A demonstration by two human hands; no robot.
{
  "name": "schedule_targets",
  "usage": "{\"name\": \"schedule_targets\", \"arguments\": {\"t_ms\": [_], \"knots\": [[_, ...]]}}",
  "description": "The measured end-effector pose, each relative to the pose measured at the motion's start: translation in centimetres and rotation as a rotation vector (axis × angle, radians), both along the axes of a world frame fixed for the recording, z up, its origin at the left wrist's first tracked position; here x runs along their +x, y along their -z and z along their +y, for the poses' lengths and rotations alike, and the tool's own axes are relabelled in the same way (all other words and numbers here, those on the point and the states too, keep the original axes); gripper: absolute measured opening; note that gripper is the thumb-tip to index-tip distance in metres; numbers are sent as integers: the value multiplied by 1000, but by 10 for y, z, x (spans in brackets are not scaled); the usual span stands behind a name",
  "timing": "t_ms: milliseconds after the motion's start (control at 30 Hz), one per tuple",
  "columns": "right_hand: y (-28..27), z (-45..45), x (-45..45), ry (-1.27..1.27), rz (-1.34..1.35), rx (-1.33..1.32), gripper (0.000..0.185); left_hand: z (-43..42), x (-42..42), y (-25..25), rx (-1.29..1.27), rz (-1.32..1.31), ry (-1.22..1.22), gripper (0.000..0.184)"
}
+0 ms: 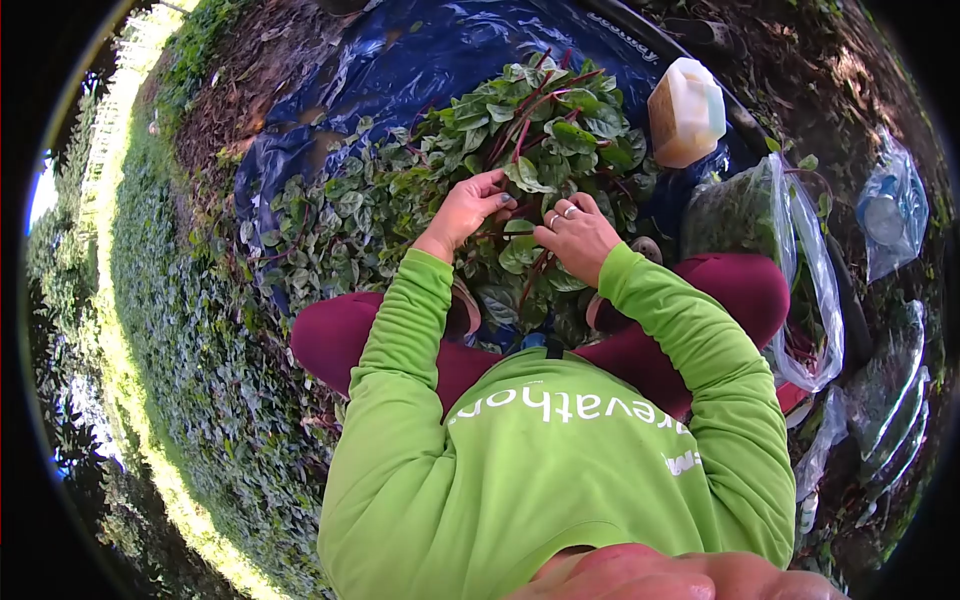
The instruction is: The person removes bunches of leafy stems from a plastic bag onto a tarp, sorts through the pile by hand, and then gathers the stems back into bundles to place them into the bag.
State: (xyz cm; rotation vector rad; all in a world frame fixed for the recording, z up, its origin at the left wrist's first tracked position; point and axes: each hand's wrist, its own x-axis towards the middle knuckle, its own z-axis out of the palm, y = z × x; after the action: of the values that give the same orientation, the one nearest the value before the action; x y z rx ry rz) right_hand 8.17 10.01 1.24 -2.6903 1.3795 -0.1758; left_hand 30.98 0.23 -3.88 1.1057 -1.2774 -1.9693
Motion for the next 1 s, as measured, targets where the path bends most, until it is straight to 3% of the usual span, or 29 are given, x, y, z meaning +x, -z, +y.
{"name": "schedule_targets", "arguments": {"t_ms": [67,267,300,400,467,533,633,733,767,800,933,1000], "knots": [[4,1,-1,-53,-114,-46,19,-3,6,1,-36,-50,18,50],[-5,-3,-5,-55,-10,3,17,-7,20,24,-142,-245,31,40],[-7,-6,-6,-42,-64,-101,16,-4,20,23,-138,-244,30,40],[-6,-11,-9,-8,-124,-173,12,6,20,17,-48,-188,94,38],[6,-13,-13,22,-93,-236,10,10,21,5,118,-132,310,41],[5,-11,-11,64,-26,-90,11,21,13,-1,94,-126,324,41],[13,-6,-6,66,-66,-62,13,43,-9,-1,-171,31,113,37],[19,1,-2,27,-50,-28,16,54,-18,6,-204,-76,60,37],[20,2,-1,12,-53,-93,18,60,-23,8,-210,-81,-36,23],[21,3,1,-2,-56,-159,20,63,-27,10,-207,-80,-38,23],[27,12,9,-24,26,-43,21,77,-38,38,-113,3,-209,15],[30,18,14,-8,0,-52,21,83,-37,49,-135,-124,-218,15]]}}
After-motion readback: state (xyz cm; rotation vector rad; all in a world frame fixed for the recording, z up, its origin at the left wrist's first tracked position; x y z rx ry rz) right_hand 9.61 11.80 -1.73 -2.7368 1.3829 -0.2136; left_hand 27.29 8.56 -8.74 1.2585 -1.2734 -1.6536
